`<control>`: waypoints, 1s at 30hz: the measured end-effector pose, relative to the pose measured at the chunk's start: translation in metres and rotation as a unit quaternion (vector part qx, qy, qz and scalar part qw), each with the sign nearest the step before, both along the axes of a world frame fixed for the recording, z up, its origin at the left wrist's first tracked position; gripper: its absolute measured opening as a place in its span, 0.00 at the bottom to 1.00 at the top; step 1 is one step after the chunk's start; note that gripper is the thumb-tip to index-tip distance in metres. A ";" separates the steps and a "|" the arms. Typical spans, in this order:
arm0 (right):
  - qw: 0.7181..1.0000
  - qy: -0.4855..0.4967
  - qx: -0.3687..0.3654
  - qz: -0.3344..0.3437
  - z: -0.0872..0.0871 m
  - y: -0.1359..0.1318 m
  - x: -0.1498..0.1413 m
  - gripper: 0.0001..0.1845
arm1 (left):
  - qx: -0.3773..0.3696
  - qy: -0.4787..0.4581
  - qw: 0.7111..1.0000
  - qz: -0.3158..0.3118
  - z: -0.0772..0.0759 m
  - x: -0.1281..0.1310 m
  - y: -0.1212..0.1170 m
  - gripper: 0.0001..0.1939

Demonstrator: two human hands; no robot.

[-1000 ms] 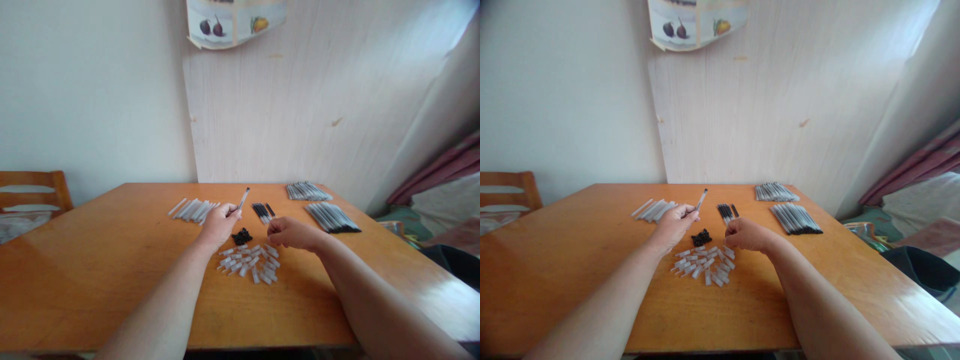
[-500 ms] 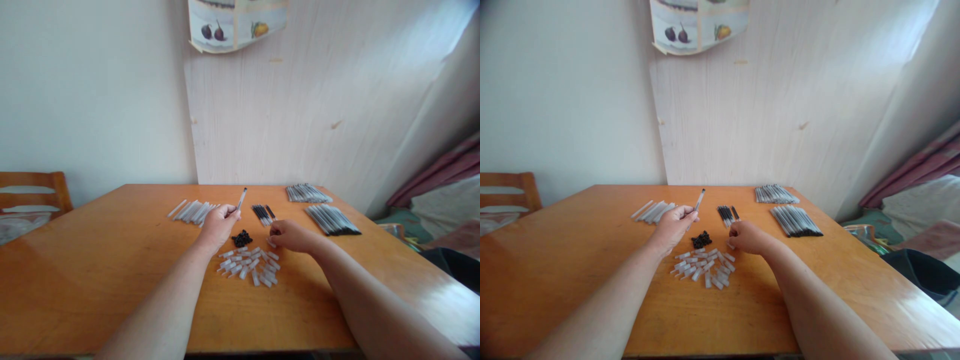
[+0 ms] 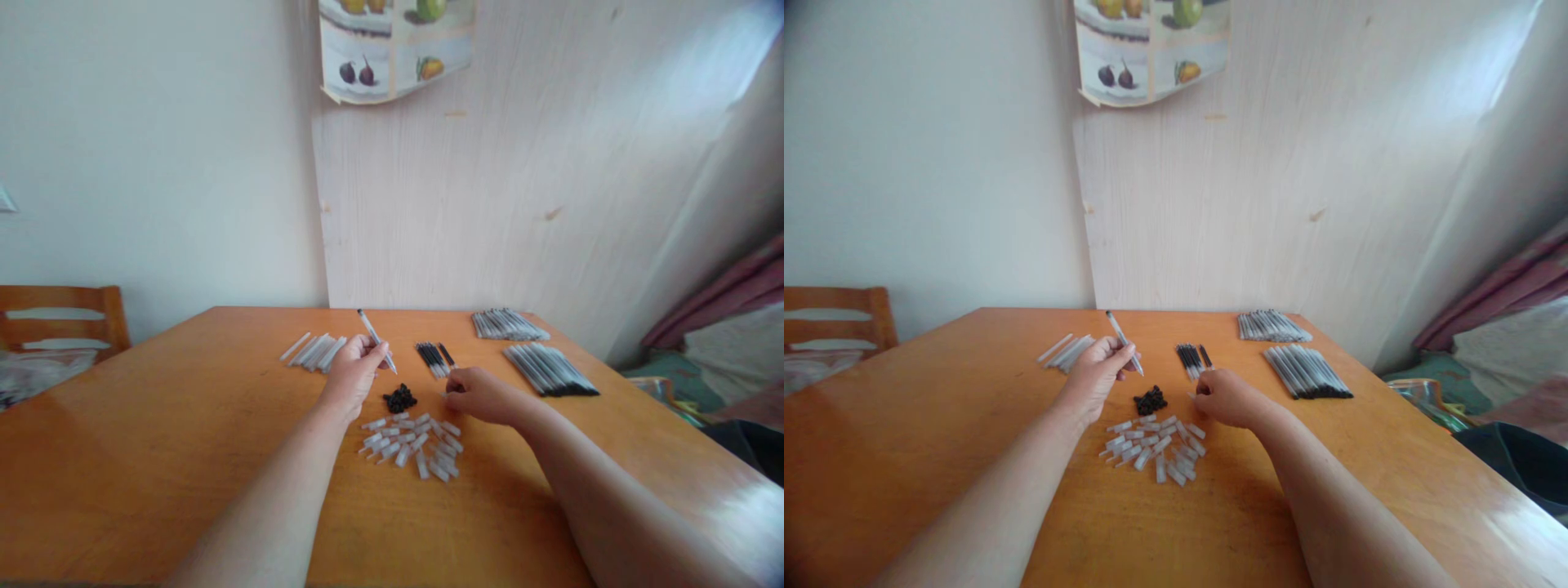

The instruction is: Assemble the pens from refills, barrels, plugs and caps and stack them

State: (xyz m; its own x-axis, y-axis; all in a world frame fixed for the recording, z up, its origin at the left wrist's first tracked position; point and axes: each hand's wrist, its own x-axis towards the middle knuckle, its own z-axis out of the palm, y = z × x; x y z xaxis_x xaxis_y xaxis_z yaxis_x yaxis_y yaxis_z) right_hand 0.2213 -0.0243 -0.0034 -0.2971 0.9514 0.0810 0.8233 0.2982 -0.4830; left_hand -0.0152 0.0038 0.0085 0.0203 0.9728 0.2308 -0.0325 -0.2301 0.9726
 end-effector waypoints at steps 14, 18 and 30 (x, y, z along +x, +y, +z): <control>0.939 0.329 -0.087 0.043 -0.003 -0.013 -0.039 0.10 | -0.010 -0.045 0.997 -0.062 0.002 0.014 -0.012 0.17; 0.931 0.352 -0.094 0.028 0.000 -0.015 -0.042 0.11 | -0.006 -0.043 0.996 -0.073 0.001 0.015 -0.013 0.16; 0.925 0.366 -0.100 0.025 0.002 -0.016 -0.042 0.11 | -0.012 -0.026 0.996 -0.079 0.000 0.017 -0.015 0.15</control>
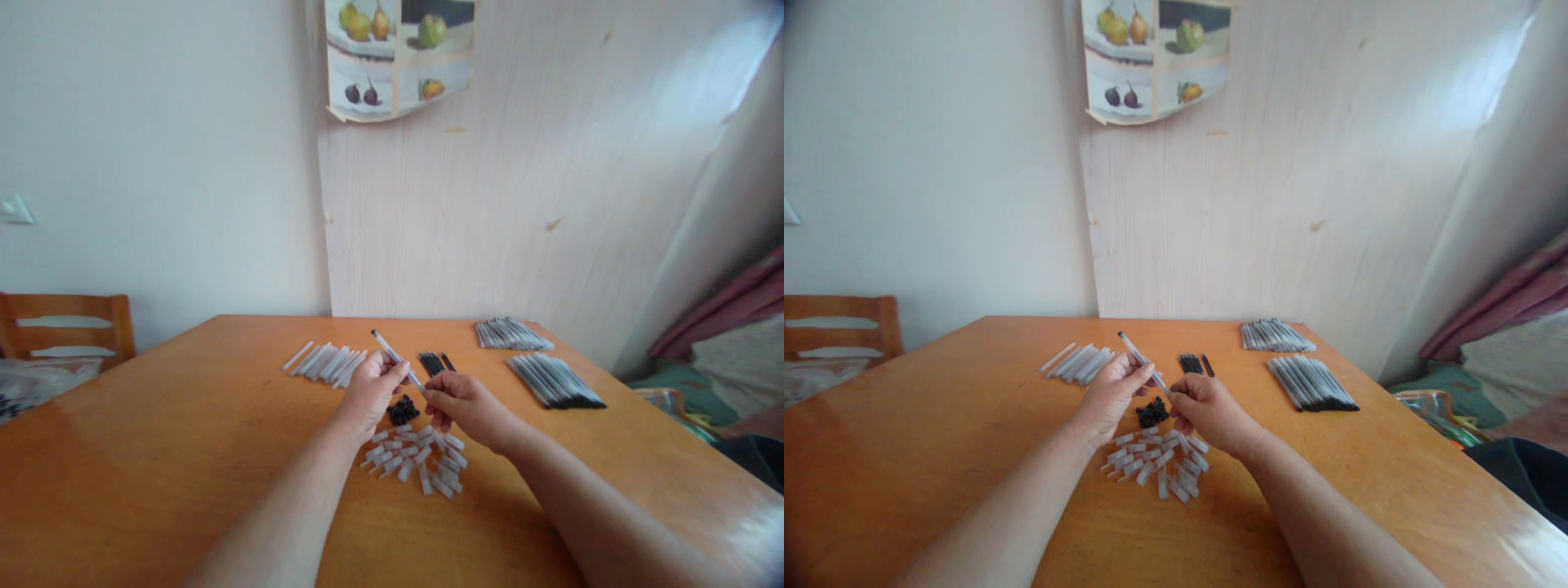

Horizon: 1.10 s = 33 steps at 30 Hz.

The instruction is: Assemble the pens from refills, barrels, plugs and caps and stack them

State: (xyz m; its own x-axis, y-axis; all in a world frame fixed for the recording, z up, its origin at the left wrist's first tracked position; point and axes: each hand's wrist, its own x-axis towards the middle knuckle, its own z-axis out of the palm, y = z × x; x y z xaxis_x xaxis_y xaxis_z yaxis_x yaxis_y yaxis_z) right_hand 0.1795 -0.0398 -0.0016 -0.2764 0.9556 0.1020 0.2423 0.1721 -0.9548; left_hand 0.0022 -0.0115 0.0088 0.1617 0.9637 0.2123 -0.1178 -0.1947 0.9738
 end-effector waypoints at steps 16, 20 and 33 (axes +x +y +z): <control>0.996 -0.032 0.066 -0.043 0.004 -0.007 -0.006 0.11 | -0.003 -0.091 0.996 0.001 -0.005 0.010 0.000 0.15; 0.996 -0.033 0.065 -0.060 0.006 -0.008 -0.007 0.12 | 0.002 -0.103 0.995 0.009 -0.004 0.014 -0.004 0.14; 0.996 -0.038 0.067 -0.046 0.007 -0.008 -0.003 0.12 | -0.016 -0.100 0.995 0.001 -0.005 0.017 -0.004 0.16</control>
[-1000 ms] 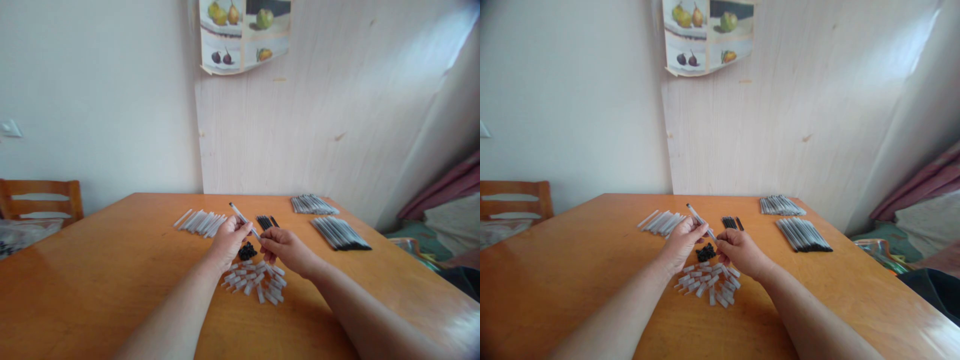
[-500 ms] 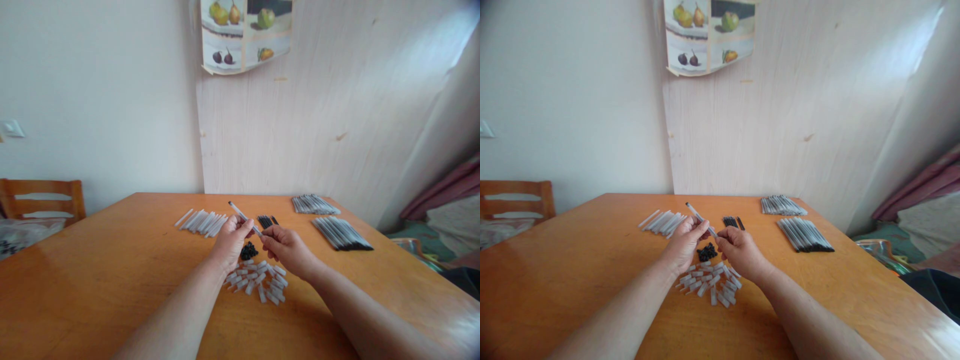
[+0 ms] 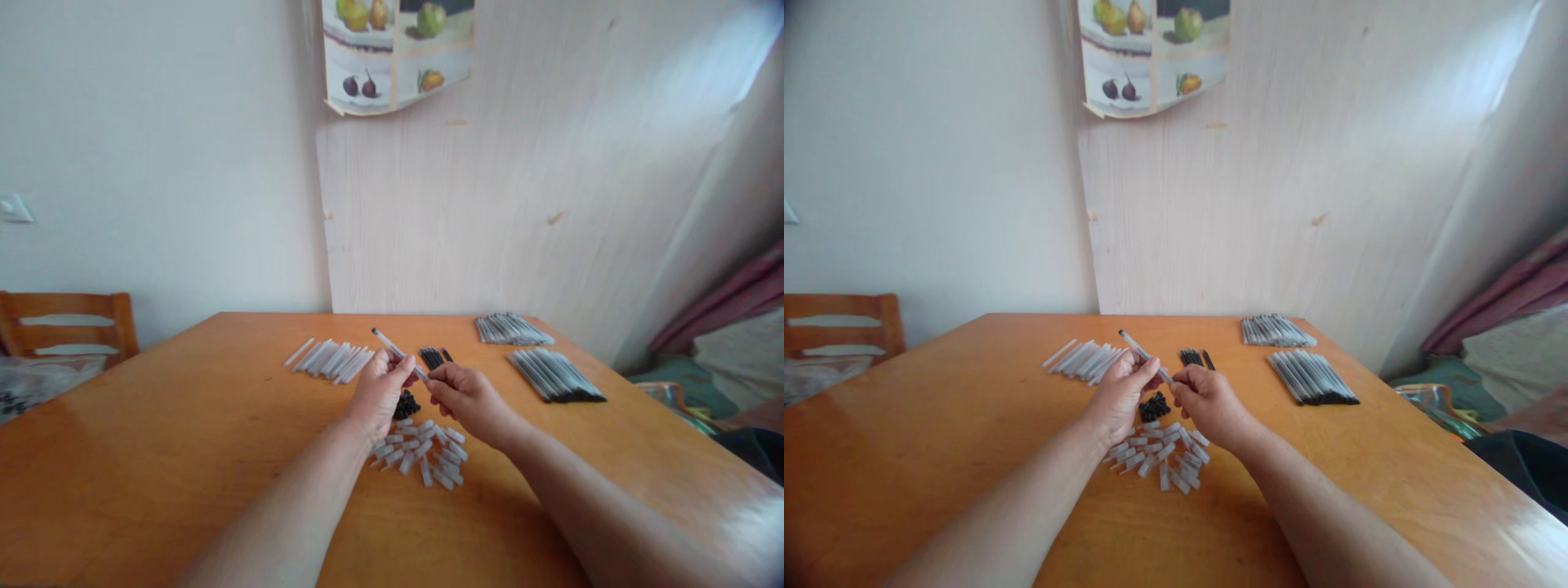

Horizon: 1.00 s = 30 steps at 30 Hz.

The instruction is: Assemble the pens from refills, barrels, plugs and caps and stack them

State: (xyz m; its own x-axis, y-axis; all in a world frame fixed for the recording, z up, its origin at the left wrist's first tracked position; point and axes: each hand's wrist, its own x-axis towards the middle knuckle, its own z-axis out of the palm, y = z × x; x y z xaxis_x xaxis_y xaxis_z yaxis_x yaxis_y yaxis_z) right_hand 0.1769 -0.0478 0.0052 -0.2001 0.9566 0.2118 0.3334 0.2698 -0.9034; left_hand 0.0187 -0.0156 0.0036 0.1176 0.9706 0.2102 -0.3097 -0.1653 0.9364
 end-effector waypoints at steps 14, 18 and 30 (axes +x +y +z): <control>1.000 0.007 0.004 0.004 0.000 0.001 0.001 0.12 | -0.017 -0.018 1.000 -0.013 -0.002 0.002 -0.001 0.17; 1.000 -0.001 0.004 0.005 -0.002 0.003 0.001 0.12 | -0.017 -0.015 1.000 0.001 -0.002 0.003 -0.001 0.18; 1.000 0.009 -0.011 0.019 -0.009 0.009 0.002 0.17 | -0.007 0.002 1.000 -0.011 -0.004 0.000 0.000 0.17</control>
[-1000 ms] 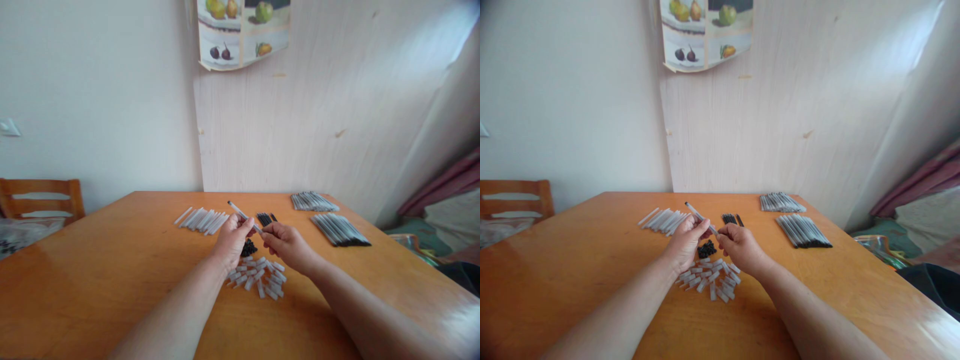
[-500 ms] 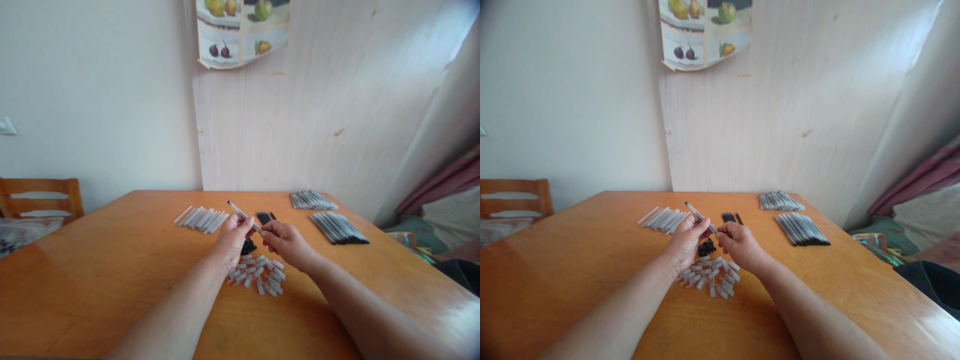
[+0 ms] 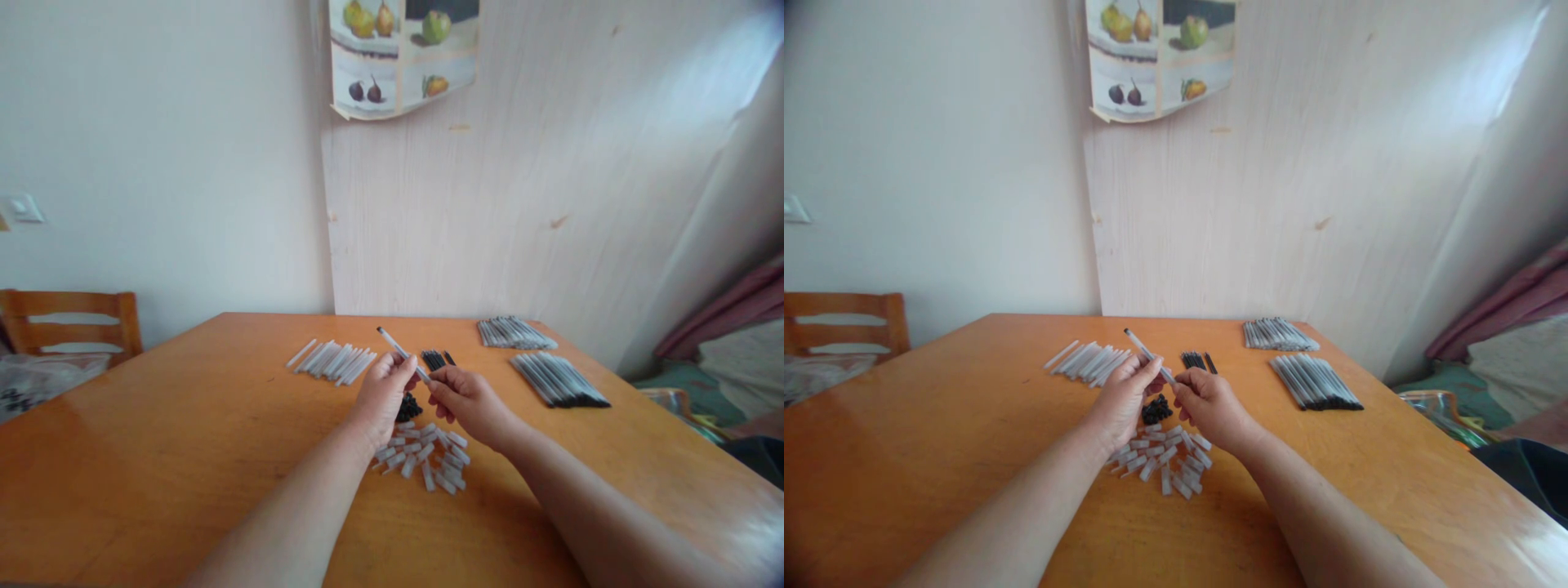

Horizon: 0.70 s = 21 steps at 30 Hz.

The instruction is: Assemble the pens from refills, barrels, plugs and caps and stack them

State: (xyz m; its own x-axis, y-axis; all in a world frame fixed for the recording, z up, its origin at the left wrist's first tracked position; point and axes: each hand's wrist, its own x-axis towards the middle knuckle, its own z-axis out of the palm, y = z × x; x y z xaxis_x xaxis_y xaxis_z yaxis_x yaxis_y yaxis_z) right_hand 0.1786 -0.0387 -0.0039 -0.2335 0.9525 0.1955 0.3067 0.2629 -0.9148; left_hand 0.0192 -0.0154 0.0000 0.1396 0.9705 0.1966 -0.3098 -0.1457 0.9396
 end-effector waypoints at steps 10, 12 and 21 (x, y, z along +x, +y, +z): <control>0.999 0.028 -0.016 -0.019 -0.002 0.004 0.001 0.17 | 0.016 0.040 0.999 -0.012 0.003 -0.001 0.000 0.12; 0.998 0.027 -0.007 -0.051 0.000 0.005 0.002 0.16 | 0.039 0.066 0.997 0.004 0.001 -0.002 0.002 0.12; 0.981 0.125 0.065 -0.133 0.016 0.003 0.014 0.18 | 0.220 0.279 0.931 0.084 -0.007 -0.013 0.010 0.09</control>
